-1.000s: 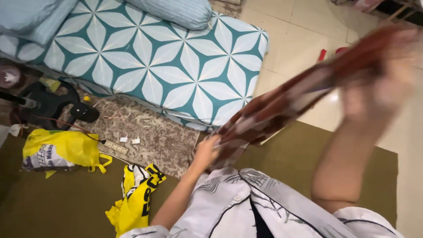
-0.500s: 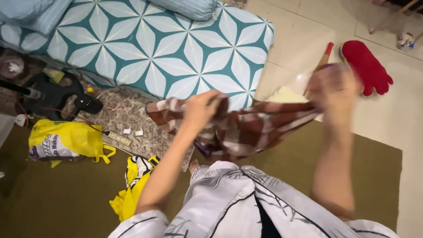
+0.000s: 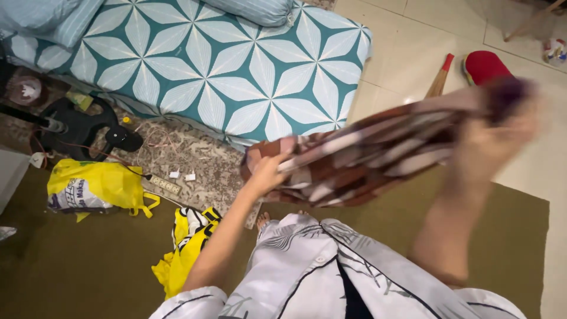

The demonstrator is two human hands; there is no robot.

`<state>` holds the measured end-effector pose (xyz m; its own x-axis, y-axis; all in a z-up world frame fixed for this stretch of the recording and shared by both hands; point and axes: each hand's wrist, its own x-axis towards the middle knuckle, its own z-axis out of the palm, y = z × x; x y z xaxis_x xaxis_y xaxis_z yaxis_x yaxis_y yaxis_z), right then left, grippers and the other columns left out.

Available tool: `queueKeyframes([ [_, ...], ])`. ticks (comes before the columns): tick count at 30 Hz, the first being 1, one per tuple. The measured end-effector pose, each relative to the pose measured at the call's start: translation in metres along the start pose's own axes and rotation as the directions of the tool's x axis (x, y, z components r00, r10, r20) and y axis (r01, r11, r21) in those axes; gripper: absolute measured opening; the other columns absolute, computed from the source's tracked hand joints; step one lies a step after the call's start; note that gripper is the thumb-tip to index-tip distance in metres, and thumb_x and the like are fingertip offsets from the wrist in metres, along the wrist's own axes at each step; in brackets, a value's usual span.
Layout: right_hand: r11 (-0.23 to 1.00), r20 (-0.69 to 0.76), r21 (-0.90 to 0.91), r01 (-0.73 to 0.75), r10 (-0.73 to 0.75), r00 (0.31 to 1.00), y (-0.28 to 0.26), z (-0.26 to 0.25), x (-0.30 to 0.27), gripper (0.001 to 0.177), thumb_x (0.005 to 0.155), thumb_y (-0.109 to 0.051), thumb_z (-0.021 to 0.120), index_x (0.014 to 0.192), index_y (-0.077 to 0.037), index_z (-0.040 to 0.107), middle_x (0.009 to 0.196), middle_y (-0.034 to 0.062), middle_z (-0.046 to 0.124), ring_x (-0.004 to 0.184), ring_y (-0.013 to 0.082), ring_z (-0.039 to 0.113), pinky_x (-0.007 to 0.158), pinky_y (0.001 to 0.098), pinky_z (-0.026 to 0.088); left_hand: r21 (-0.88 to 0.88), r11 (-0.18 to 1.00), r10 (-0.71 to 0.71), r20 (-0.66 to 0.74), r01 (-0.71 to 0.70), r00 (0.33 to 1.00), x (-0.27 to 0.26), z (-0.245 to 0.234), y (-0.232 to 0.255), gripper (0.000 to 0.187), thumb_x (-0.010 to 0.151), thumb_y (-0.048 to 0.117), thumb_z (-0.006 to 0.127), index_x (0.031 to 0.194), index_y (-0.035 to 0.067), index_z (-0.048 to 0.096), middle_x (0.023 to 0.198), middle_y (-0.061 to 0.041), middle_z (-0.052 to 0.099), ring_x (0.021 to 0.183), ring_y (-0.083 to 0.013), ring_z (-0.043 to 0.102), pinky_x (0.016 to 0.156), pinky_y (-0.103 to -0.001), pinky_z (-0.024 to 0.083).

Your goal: Folding different items of clothing such as a dark patterned cloth, plaid cloth, and a yellow t-shirt and organizing them on a shelf.

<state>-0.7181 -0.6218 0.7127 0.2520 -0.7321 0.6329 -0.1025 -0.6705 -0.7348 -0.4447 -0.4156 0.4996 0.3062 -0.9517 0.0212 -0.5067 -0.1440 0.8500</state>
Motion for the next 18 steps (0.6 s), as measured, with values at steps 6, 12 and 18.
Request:
queueKeyframes([
  [6, 0.991, 0.053, -0.08, -0.11, 0.114, 0.992, 0.064, -0.02, 0.0, 0.017, 0.094, 0.005, 0.07, 0.106, 0.001, 0.059, 0.094, 0.0046, 0.06, 0.084, 0.0153, 0.054, 0.079, 0.0293, 0.047, 0.559, 0.682, -0.403, -0.253, 0.472, 0.88, -0.013, -0.194, -0.088, 0.033, 0.083, 0.034, 0.078, 0.101, 0.006, 0.078, 0.101, -0.021, 0.073, 0.092, -0.0345, 0.073, 0.084, -0.045, 0.057],
  [12, 0.902, -0.09, -0.427, -0.054, 0.016, 0.996, 0.171, -0.098, -0.023, 0.015, 0.1, -0.005, 0.076, 0.101, -0.002, 0.061, 0.099, 0.0037, 0.067, 0.086, 0.0135, 0.063, 0.079, 0.0308, 0.051, 0.604, 0.682, -0.202, -0.387, 0.412, 0.9, -0.036, -0.355, -0.105, 0.029, 0.088, 0.026, 0.068, 0.104, 0.004, 0.076, 0.1, -0.019, 0.073, 0.09, -0.0314, 0.072, 0.081, -0.041, 0.057],
  [18, 0.893, 0.042, -0.115, -0.435, 0.442, 0.896, 0.179, 0.017, -0.078, 0.024, 0.118, -0.027, 0.06, 0.108, -0.004, 0.058, 0.091, 0.0055, 0.064, 0.08, 0.0194, 0.055, 0.073, 0.0365, 0.044, 0.66, 0.649, -0.007, -0.491, 0.377, 0.871, -0.091, -0.413, -0.071, 0.027, 0.093, 0.019, 0.058, 0.107, 0.002, 0.074, 0.1, -0.017, 0.073, 0.088, -0.0283, 0.071, 0.078, -0.038, 0.057],
])
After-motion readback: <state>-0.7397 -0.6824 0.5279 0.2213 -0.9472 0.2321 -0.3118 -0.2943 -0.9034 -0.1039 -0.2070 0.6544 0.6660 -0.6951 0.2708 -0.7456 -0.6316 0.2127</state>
